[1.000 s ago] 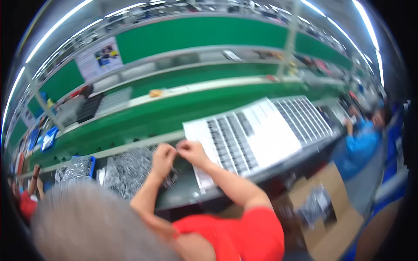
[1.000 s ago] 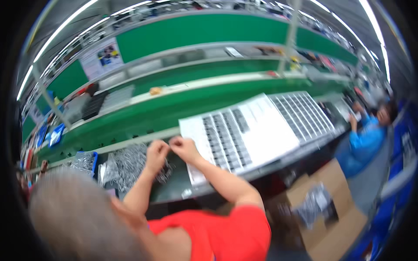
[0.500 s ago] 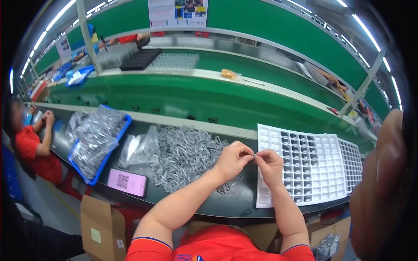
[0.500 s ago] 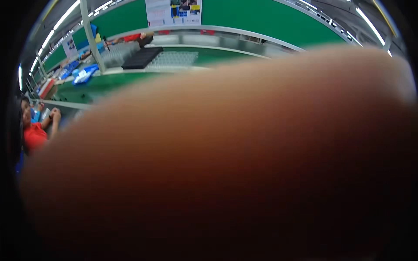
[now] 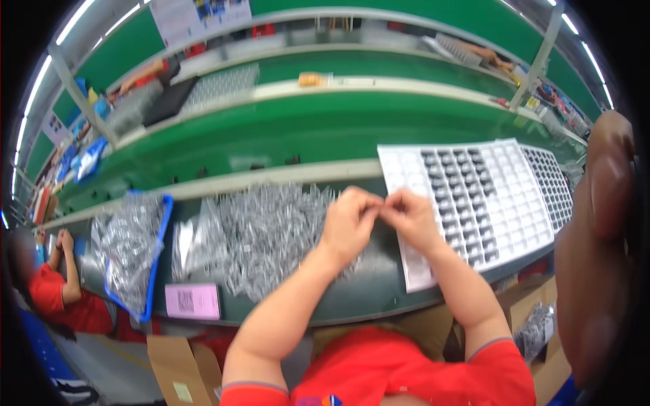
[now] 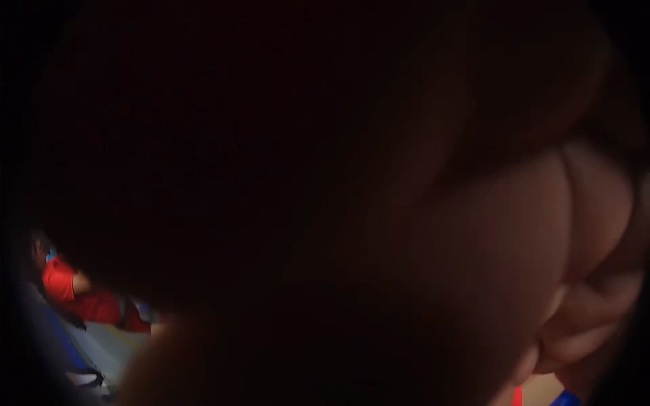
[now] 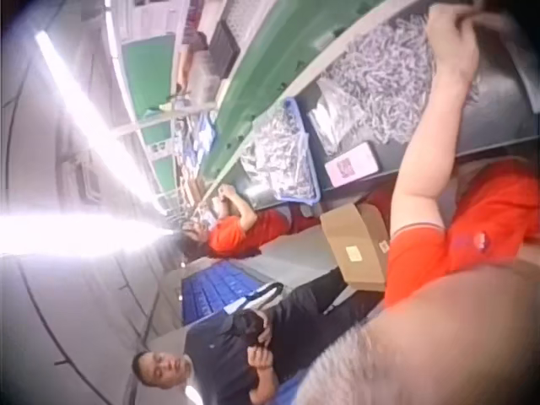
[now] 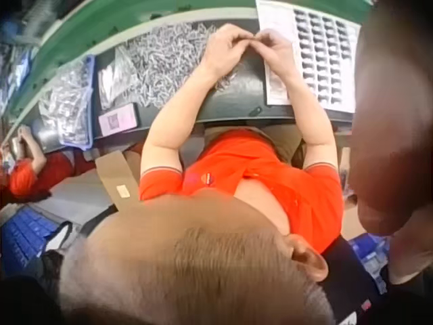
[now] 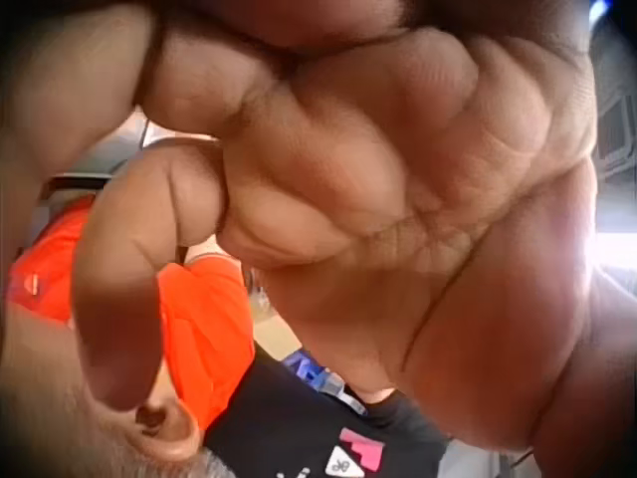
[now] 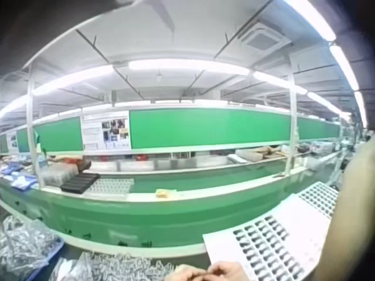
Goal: Sort small electronic components from a bulk pile into a segmented plastic tray.
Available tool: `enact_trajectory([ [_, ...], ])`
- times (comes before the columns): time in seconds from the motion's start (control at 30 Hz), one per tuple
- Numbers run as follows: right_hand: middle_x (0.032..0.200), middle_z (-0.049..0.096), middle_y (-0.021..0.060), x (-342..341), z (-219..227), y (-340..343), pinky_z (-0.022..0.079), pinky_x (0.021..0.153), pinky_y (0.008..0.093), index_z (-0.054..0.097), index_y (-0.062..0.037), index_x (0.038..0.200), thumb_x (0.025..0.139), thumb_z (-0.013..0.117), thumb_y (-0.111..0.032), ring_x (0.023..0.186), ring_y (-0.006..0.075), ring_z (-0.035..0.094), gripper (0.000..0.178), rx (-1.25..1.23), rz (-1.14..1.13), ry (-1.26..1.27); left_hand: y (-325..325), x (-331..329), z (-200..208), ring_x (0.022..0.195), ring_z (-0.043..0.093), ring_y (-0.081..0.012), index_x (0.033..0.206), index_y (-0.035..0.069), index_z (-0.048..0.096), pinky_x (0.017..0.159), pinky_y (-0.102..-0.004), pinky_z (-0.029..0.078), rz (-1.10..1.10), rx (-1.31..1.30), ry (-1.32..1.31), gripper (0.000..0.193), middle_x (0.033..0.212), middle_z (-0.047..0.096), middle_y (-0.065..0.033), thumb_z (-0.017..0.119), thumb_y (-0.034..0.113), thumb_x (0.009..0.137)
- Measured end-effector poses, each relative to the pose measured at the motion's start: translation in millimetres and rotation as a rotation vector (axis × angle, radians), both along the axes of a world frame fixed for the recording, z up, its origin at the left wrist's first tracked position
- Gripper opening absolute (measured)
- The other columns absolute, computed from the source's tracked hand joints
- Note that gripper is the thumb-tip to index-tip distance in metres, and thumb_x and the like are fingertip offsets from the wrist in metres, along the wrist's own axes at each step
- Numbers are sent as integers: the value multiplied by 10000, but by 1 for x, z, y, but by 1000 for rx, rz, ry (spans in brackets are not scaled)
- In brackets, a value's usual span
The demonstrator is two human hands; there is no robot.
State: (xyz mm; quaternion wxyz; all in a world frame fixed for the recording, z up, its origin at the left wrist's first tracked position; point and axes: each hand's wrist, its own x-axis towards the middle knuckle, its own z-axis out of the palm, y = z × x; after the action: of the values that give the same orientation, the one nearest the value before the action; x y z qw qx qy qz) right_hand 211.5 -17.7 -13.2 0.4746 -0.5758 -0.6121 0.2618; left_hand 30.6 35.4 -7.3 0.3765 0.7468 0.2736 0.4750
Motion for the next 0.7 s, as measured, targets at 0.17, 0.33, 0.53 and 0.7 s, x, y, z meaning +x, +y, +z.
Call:
enact_trajectory([
  [0.17,905,684,41,-7,5,-1,506,716,234,641,-17,994,894,723,3,812,101,640,131,22,97,259,-9,-10,15,848,708,-254,964,-16,725,737,-327,566,-79,-154,-9,96,957,688,-147,663,-14,890],
  [0.33,972,661,65,-11,-1,-21,510,727,239,586,-22,1033,921,671,36,845,110,636,152,-17,191,501,-10,-21,28,856,707,-241,994,-29,710,741,-308,564,-148,-411,-100,107,969,684,-145,662,-8,900],
  [0.53,934,627,44,-1,-13,-10,504,720,231,556,-29,1004,953,648,23,809,97,609,117,15,108,210,-3,-11,6,852,710,-281,975,21,719,782,-362,564,-97,-131,-34,148,933,707,-146,602,17,885],
  [0.7,952,634,28,-19,7,12,510,773,229,578,-9,1100,948,675,-4,868,90,618,180,-50,105,269,7,-20,22,818,720,-283,935,17,727,748,-371,570,-69,-272,8,139,908,726,-155,612,13,858],
])
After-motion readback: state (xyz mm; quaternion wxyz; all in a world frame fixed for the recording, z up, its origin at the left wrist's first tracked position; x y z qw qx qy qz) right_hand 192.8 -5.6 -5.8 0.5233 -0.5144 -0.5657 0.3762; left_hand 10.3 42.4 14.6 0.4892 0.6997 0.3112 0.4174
